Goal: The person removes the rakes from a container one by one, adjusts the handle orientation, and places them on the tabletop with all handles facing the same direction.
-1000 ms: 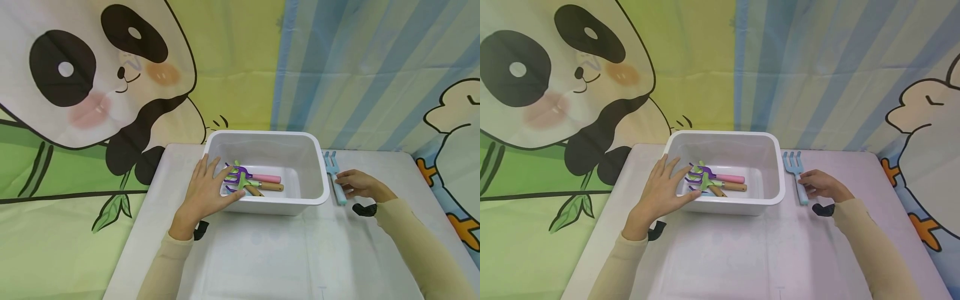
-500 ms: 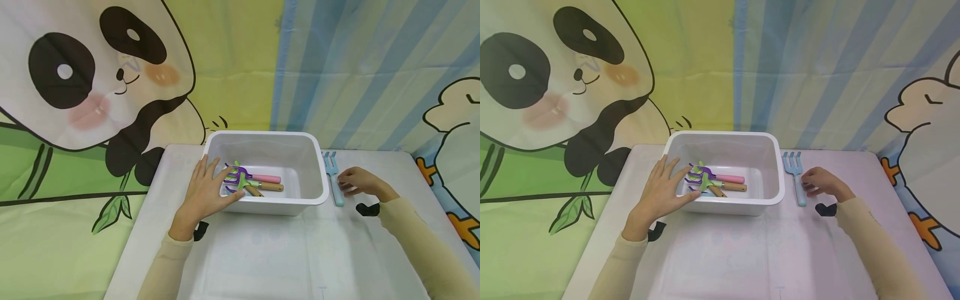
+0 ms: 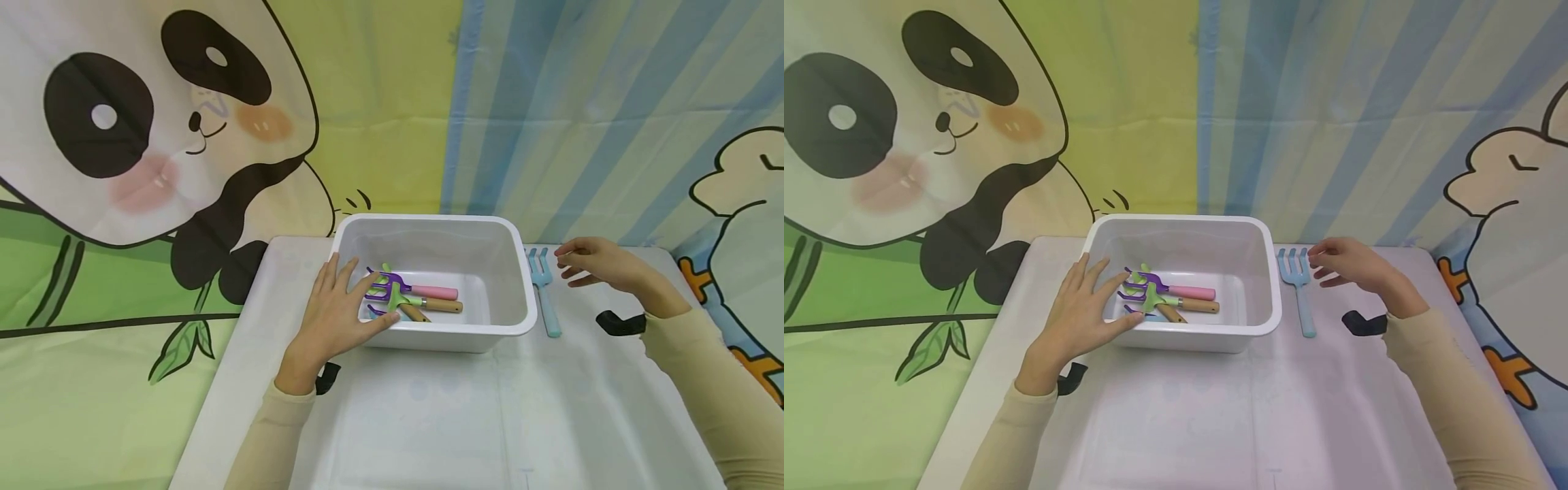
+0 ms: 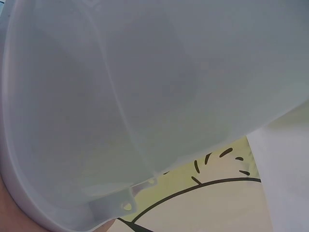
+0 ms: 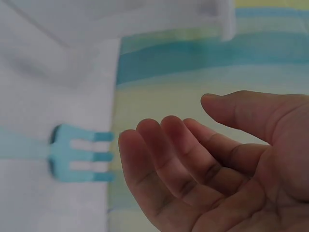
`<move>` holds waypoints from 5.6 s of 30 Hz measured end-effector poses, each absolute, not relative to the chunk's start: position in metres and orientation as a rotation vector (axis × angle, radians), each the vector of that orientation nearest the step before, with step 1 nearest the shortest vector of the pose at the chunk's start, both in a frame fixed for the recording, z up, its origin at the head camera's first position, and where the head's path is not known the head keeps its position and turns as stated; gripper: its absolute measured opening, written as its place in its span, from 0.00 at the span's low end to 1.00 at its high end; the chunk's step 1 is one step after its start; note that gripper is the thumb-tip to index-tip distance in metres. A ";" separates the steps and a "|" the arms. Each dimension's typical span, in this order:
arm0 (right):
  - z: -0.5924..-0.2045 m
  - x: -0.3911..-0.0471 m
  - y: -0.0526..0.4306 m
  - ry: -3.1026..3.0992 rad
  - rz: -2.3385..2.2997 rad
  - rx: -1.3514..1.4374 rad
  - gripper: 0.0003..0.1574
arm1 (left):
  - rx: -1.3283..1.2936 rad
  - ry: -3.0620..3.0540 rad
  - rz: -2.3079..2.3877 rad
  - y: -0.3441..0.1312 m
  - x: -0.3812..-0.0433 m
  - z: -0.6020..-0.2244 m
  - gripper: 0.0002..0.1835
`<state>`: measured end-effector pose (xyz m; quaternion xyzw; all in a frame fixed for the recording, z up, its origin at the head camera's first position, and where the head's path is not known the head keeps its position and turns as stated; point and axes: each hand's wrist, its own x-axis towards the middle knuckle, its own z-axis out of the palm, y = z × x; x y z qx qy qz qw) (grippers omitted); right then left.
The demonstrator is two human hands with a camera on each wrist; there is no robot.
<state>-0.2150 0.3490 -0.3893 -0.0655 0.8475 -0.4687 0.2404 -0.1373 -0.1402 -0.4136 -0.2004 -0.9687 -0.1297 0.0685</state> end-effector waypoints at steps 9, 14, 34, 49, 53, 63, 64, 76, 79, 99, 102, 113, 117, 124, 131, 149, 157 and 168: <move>-0.328 -0.217 0.301 2.416 -1.148 -0.383 0.26 | -0.600 -2.919 -0.399 -0.141 -0.137 -0.414 0.50; -0.308 -0.218 0.272 2.416 -1.097 -0.433 0.25 | -0.600 -2.912 -0.396 -0.141 -0.137 -0.414 0.50; -0.320 -0.264 0.150 2.208 -0.982 -0.674 0.18 | -0.601 -2.923 -0.391 -0.140 -0.138 -0.412 0.51; -0.370 -0.287 0.113 2.147 -0.927 -0.651 0.16 | -0.611 -2.908 -0.388 -0.141 -0.139 -0.413 0.51; -0.381 -0.291 0.110 2.121 -0.930 -0.642 0.15 | -0.607 -2.910 -0.377 -0.142 -0.139 -0.413 0.51; -0.420 -0.295 0.105 2.066 -0.735 -0.652 0.19 | -0.610 -2.906 -0.363 -0.142 -0.141 -0.413 0.51; -0.423 -0.294 0.105 2.057 -0.692 -0.653 0.19 | -0.608 -2.903 -0.365 -0.142 -0.141 -0.413 0.51; -0.439 -0.290 0.105 1.992 -0.477 -0.742 0.21 | -0.613 -2.877 -0.379 -0.141 -0.141 -0.412 0.50; -0.441 -0.288 0.103 1.976 -0.426 -0.726 0.22 | -0.604 -2.881 -0.378 -0.142 -0.142 -0.413 0.50; -0.451 -0.269 0.095 2.050 -0.339 -0.611 0.18 | -0.618 -2.875 -0.377 -0.141 -0.141 -0.415 0.50; -0.448 -0.270 0.096 2.016 -0.374 -0.588 0.18 | -0.623 -2.869 -0.377 -0.142 -0.141 -0.416 0.50; -0.444 -0.280 0.100 1.917 -0.433 -0.541 0.19 | -0.622 -2.859 -0.388 -0.142 -0.142 -0.416 0.49; -0.436 -0.281 0.101 1.887 -0.446 -0.524 0.22 | -0.625 -2.860 -0.392 -0.141 -0.141 -0.415 0.49; -0.416 -0.281 0.106 1.894 -0.465 -0.521 0.21 | -0.631 -2.864 -0.401 -0.140 -0.142 -0.414 0.49; -0.396 -0.283 0.111 1.891 -0.534 -0.513 0.20 | -0.628 -2.862 -0.420 -0.142 -0.142 -0.415 0.49; -0.334 -0.278 0.135 1.856 -0.665 -0.577 0.10 | -0.607 -2.893 -0.431 -0.142 -0.142 -0.414 0.51; -0.311 -0.271 0.154 1.834 -0.717 -0.653 0.12 | -0.605 -2.899 -0.415 -0.142 -0.143 -0.414 0.51; -0.294 -0.260 0.193 1.852 -0.790 -0.635 0.14 | -0.616 -2.887 -0.423 -0.142 -0.141 -0.416 0.50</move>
